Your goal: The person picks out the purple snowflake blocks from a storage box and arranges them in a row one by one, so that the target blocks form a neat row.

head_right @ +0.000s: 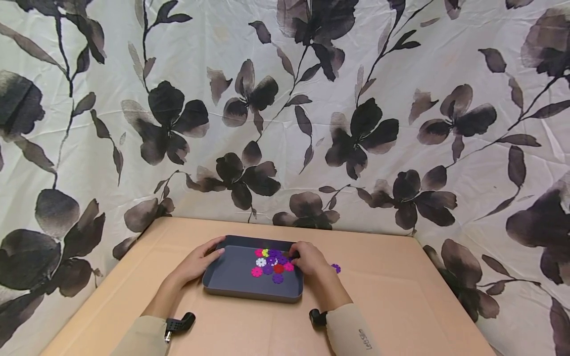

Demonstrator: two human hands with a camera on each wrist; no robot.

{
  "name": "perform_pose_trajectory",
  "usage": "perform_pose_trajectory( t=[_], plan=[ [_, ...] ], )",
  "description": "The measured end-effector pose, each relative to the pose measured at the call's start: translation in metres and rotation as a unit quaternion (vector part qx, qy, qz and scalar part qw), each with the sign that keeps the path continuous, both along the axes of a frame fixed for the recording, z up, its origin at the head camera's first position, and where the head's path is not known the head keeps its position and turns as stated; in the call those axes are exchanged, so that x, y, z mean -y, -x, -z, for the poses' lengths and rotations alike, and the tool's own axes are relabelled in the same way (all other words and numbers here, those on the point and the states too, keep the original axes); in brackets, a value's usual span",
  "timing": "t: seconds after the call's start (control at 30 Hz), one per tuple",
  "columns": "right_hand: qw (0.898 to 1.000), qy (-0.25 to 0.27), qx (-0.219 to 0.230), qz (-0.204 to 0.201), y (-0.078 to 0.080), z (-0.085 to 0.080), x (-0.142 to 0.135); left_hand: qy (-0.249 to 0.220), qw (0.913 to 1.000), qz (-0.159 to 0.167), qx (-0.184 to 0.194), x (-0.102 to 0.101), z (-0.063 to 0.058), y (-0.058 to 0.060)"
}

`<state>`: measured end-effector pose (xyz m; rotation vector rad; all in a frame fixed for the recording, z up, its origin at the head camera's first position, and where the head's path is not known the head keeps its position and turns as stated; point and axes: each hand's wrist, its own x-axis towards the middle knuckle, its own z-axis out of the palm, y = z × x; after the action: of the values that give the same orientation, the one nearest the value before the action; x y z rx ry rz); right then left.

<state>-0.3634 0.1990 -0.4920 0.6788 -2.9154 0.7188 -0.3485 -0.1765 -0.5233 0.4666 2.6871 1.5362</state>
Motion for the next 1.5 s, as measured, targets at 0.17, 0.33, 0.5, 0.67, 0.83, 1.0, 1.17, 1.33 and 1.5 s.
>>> perform_pose_trajectory(
  t=[0.17,0.33,0.5,0.67,0.83,1.0,1.17,1.33,1.5],
  plan=[
    [1.000,0.006,0.003,0.003,0.0003,0.0020,-0.0008,-0.001,1.0000,0.002,0.002,0.0000,0.0005,-0.0007],
    [1.000,0.023,0.017,0.014,0.0008,0.0026,-0.0003,-0.001,1.0000,0.003,-0.001,0.0003,0.0007,-0.0003],
    [0.999,0.036,0.026,0.018,0.0000,0.0016,-0.0001,-0.001,1.0000,0.004,-0.002,0.0008,0.0010,0.0003],
    [0.998,0.050,0.036,0.013,-0.0008,0.0005,-0.0016,0.001,1.0000,0.004,-0.003,0.0011,0.0009,0.0004],
    [0.998,0.061,0.031,0.000,0.0001,-0.0002,-0.0031,0.001,1.0000,0.003,-0.002,0.0013,0.0009,0.0005],
    [0.997,0.067,0.021,-0.020,0.0008,0.0004,-0.0045,0.001,1.0000,0.001,0.001,0.0012,0.0005,-0.0005],
    [0.996,0.079,0.032,-0.022,-0.0003,0.0004,-0.0058,0.003,1.0000,-0.002,0.001,0.0011,0.0008,-0.0009],
    [0.994,0.093,0.047,-0.018,-0.0014,-0.0005,-0.0068,0.004,1.0000,-0.003,0.002,0.0013,0.0014,-0.0002],
    [0.993,0.112,0.046,-0.013,-0.0035,-0.0020,-0.0087,0.004,1.0000,-0.003,0.001,0.0016,0.0021,0.0006]
  ],
)
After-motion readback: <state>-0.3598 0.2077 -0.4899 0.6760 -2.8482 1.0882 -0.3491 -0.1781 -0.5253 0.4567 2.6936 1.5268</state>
